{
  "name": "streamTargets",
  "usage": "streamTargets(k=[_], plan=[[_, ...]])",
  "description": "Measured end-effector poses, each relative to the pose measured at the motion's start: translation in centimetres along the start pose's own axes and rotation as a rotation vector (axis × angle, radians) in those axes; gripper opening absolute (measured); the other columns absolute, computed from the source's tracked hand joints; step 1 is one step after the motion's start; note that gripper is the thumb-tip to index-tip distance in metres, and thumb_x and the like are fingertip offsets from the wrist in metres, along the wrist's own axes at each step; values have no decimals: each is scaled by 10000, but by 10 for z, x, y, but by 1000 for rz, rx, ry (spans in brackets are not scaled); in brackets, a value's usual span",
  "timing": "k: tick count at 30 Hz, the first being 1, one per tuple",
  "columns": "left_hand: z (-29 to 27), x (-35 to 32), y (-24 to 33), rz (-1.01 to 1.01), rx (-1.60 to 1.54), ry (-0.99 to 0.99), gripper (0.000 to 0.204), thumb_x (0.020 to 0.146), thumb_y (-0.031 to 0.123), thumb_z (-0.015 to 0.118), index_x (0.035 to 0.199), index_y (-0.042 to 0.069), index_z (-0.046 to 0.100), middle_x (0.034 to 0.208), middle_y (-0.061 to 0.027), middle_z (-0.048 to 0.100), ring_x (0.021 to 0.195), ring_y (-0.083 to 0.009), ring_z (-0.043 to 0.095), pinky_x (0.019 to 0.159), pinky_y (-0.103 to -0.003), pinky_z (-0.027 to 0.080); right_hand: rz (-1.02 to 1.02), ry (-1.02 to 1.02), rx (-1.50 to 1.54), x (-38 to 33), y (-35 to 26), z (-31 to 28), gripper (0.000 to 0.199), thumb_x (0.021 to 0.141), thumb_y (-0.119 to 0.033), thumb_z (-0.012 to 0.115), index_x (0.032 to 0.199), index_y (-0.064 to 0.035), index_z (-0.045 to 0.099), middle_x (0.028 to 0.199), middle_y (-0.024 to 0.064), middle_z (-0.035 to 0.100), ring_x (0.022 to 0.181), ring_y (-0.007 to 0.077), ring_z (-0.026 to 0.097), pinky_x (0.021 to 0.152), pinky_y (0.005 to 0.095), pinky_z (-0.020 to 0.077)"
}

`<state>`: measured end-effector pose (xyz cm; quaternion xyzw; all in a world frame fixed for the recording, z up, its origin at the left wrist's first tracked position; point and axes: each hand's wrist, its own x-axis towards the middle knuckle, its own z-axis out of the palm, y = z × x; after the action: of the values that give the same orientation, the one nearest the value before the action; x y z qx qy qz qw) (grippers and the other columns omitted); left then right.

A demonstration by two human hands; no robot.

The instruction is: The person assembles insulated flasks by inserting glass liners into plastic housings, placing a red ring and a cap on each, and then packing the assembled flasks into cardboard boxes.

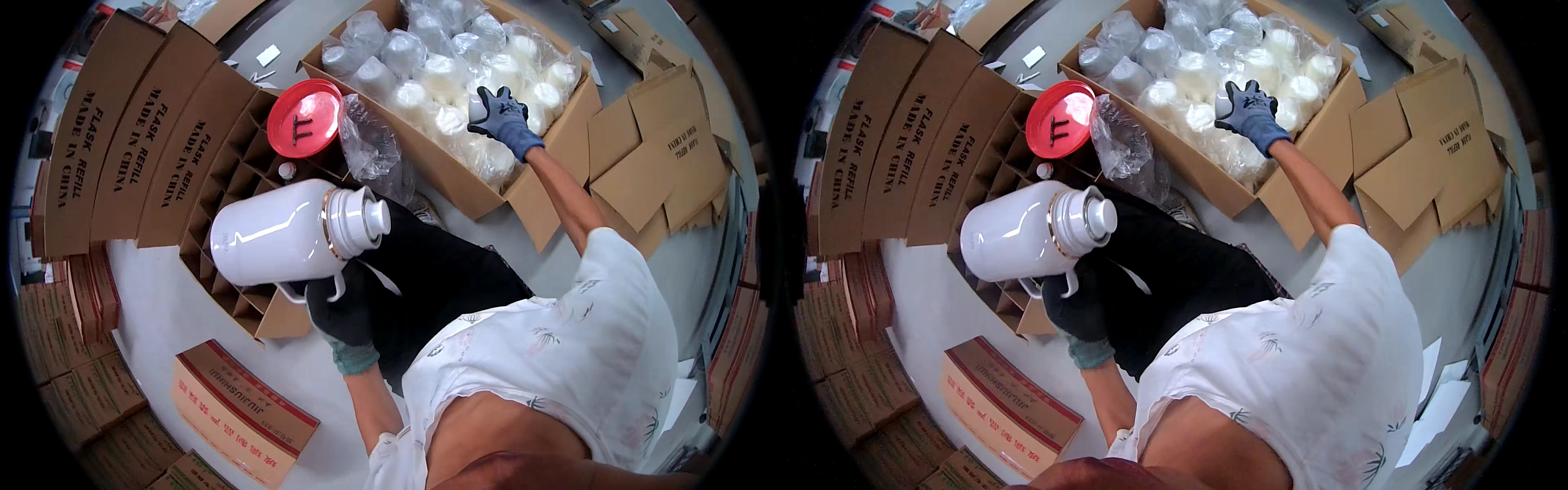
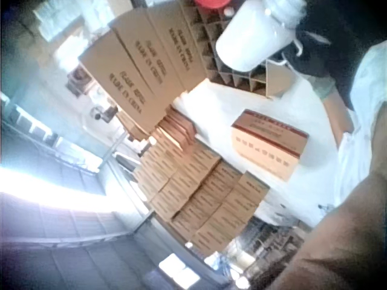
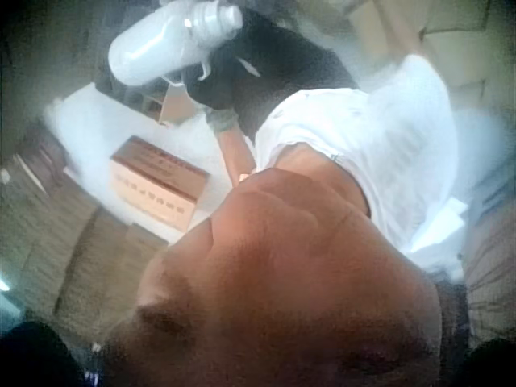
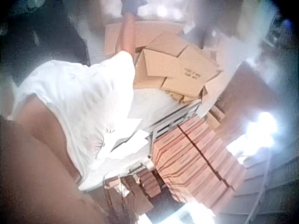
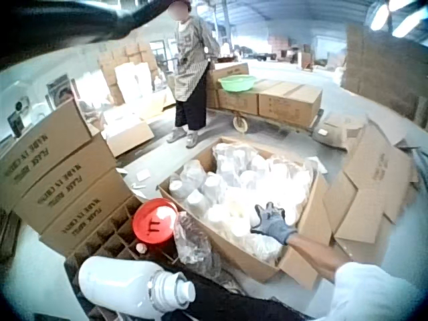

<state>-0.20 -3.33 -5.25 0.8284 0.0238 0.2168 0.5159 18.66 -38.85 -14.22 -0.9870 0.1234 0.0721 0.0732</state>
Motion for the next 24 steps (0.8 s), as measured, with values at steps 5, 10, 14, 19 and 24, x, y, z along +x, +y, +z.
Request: streamTargets(k=[5, 10, 14, 19, 24], plan=[[34, 15, 1, -29, -147, -44, 225, 780, -66, 625, 999, -20, 612, 926, -114, 629, 856, -219, 604, 758, -337, 482, -804, 512, 358, -108, -75, -79, 805, 572, -543, 759, 1263, -199, 531, 1115, 152, 501, 1062, 321, 500, 920, 512, 383], [27, 8, -10, 30, -6, -82, 313, 695, -123, 520, 968, -4, 615, 902, -184, 612, 891, -366, 587, 785, -395, 454, -1106, 676, 931, -130, -142, -66, 608, 679, -292, 770, 1206, -82, 552, 1207, 158, 494, 1139, 340, 465, 978, 442, 372], [-7, -4, -67, 7, -21, 37, 303, 814, 27, 595, 1116, 31, 602, 1139, -167, 579, 1063, -317, 533, 877, -388, 442, -488, -162, 1740, -135, -173, -33, 608, 728, -225, 736, 1248, -62, 466, 1237, 117, 489, 1151, 235, 474, 991, 377, 373], [-85, 35, -27, 152, -23, -216, 324, 844, 59, 579, 1164, 7, 570, 1157, -157, 577, 1082, -281, 539, 896, -366, 448, -1292, -321, 1418, -122, -201, -7, 515, 868, -266, 609, 1300, -54, 427, 1248, 130, 502, 1168, 209, 471, 1026, 373, 361], [-85, 58, -16, 358, 260, -394, 355, 874, 92, 563, 1212, -17, 538, 1174, -147, 575, 1102, -245, 545, 914, -345, 453, -1407, -822, 984, -44, -240, -8, 505, 913, -311, 545, 1326, -50, 416, 1213, 139, 537, 1101, 208, 528, 979, 378, 425]])
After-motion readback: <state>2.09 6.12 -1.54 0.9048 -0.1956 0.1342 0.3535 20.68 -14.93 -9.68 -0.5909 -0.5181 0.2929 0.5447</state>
